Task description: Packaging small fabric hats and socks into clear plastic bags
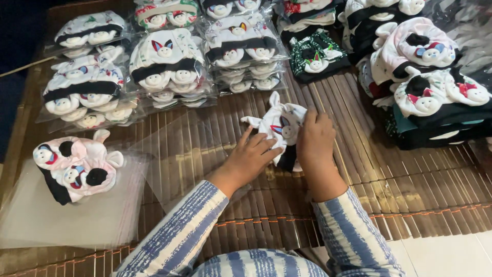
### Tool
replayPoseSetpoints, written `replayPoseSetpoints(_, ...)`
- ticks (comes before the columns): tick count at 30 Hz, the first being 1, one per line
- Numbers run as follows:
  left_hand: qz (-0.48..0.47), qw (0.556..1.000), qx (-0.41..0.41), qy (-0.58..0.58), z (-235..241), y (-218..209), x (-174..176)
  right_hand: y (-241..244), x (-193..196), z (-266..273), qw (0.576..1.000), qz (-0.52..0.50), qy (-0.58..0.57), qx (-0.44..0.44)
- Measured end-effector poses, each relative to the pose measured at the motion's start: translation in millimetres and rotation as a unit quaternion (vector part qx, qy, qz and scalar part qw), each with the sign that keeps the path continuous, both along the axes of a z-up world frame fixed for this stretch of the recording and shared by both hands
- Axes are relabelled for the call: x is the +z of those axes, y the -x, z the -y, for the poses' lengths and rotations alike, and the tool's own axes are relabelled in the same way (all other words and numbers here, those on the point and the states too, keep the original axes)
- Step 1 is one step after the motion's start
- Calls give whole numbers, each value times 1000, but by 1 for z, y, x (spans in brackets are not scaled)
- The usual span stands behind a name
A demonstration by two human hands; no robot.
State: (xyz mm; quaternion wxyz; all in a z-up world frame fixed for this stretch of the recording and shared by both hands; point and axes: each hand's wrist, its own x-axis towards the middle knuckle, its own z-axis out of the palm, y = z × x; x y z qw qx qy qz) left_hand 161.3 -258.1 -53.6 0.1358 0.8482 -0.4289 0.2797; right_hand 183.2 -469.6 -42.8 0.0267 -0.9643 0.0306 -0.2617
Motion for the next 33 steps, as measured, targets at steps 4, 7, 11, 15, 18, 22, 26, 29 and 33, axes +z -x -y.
replayPoseSetpoints(4,-33,999,-6,33,2,-4,-17,25,12,-10,990,110,30,86)
replayPoseSetpoints(7,-34,998,17,56,3,-5,-16,44,18,-11,972,73,-39,218)
replayPoseSetpoints(11,-20,996,45,79,4,5,-3,59,18,-5,922,33,-188,336)
replayPoseSetpoints(15,-13,988,74,136,9,10,5,70,28,-5,897,39,-204,391)
replayPoseSetpoints(18,-34,982,80,167,12,6,-21,71,18,-6,912,88,-140,376)
replayPoseSetpoints(22,-116,972,78,191,15,22,9,59,-2,-6,911,128,-128,372)
replayPoseSetpoints(26,-165,955,74,233,6,33,14,57,-11,-2,904,124,-115,392)
replayPoseSetpoints(29,-203,960,66,183,-17,58,37,56,-17,2,907,133,-125,379)
replayPoseSetpoints(33,-267,956,115,-45,-67,101,64,54,-14,0,912,137,-160,353)
